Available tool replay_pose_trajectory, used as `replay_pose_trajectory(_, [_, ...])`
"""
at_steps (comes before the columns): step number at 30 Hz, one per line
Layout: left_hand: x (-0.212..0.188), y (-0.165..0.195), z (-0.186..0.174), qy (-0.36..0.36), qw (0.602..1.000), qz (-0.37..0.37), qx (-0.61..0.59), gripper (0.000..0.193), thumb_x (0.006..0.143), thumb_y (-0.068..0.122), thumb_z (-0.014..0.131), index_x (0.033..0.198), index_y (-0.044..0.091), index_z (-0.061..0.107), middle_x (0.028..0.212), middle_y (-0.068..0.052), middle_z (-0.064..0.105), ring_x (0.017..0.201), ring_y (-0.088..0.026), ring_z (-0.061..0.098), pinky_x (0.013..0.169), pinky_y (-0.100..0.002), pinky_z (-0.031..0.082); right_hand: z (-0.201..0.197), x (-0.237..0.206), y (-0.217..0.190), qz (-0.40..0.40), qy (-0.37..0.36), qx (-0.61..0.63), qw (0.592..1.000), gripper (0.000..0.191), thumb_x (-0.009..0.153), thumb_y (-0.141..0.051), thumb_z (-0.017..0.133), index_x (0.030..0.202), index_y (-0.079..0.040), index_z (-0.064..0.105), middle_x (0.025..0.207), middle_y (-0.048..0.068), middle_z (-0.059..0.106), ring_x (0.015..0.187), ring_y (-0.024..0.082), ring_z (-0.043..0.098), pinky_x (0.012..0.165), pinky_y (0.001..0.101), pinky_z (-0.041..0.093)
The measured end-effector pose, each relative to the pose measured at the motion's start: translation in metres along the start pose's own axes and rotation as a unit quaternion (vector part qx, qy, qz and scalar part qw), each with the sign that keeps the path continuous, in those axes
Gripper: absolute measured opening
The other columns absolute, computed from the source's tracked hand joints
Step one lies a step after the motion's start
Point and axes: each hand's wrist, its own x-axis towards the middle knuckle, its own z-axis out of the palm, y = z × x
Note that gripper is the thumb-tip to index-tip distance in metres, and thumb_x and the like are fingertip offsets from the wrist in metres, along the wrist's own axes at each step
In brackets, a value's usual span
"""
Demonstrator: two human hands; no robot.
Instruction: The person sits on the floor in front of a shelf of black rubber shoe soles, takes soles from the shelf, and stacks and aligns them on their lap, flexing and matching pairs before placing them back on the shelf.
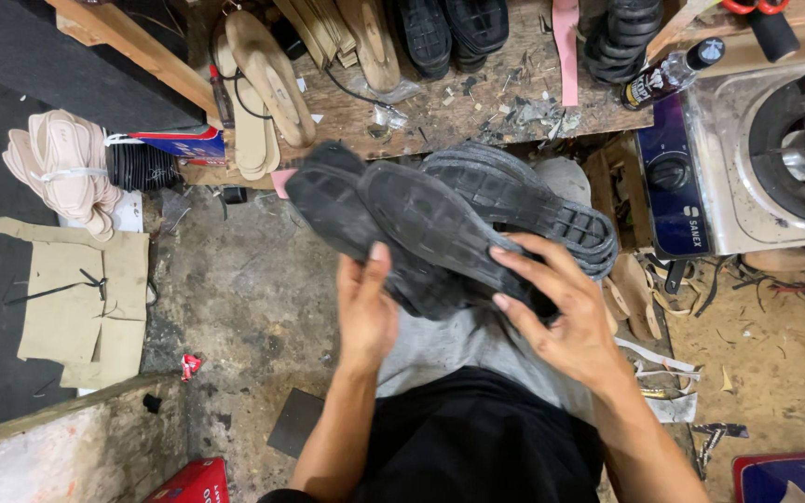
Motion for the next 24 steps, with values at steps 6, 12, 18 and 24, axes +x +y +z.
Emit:
replay_pose_trajectory(6, [0.007, 0.056, -0.009, -0.022, 0.993, 0.102, 0.056, 0.061, 0.107, 0.005, 0.049, 0.163, 0.008, 0.024, 0.148, -0.025, 0.053, 0.136, -0.035, 0.056, 0.121, -0.047, 0.044, -0.008, -0.013, 0.009, -0.017, -0.066, -0.064, 0.996, 0.050, 0.076, -0.011, 0.079, 0.125, -0.008, 0.071, 0.135, 0.012, 0.064, 0.124, 0.032, 0.062, 0.104, 0.0412, 0.049])
replay_pose_trajectory(12, [-0.006, 0.065, 0.007, -0.063, 0.997, 0.052, 0.004, 0.066, 0.105, 0.001, 0.050, 0.163, 0.011, 0.020, 0.158, -0.023, 0.044, 0.142, -0.033, 0.050, 0.122, -0.049, 0.041, 0.009, -0.016, -0.005, 0.011, -0.034, -0.004, 0.999, 0.049, 0.078, -0.017, 0.082, 0.125, -0.009, 0.070, 0.141, 0.011, 0.061, 0.131, 0.028, 0.059, 0.108, 0.0409, 0.048])
replay_pose_trajectory(18, [-0.025, 0.026, 0.042, -0.140, 0.990, 0.001, -0.002, 0.059, 0.106, -0.001, 0.053, 0.160, 0.006, 0.030, 0.158, -0.021, 0.046, 0.145, -0.029, 0.050, 0.126, -0.046, 0.035, 0.028, -0.004, -0.029, 0.035, -0.021, 0.075, 0.996, 0.062, 0.072, -0.023, 0.086, 0.130, -0.007, 0.066, 0.140, 0.013, 0.054, 0.115, 0.029, 0.062, 0.100, 0.0396, 0.052])
replay_pose_trajectory(24, [-0.026, 0.019, 0.031, -0.106, 0.992, -0.029, -0.055, 0.051, 0.110, 0.002, 0.046, 0.159, 0.005, 0.033, 0.150, -0.012, 0.051, 0.137, -0.022, 0.051, 0.119, -0.043, 0.039, 0.006, 0.011, -0.023, -0.067, 0.025, -0.047, 0.996, 0.053, 0.074, -0.007, 0.081, 0.126, -0.006, 0.070, 0.138, 0.012, 0.063, 0.119, 0.033, 0.061, 0.103, 0.0417, 0.050])
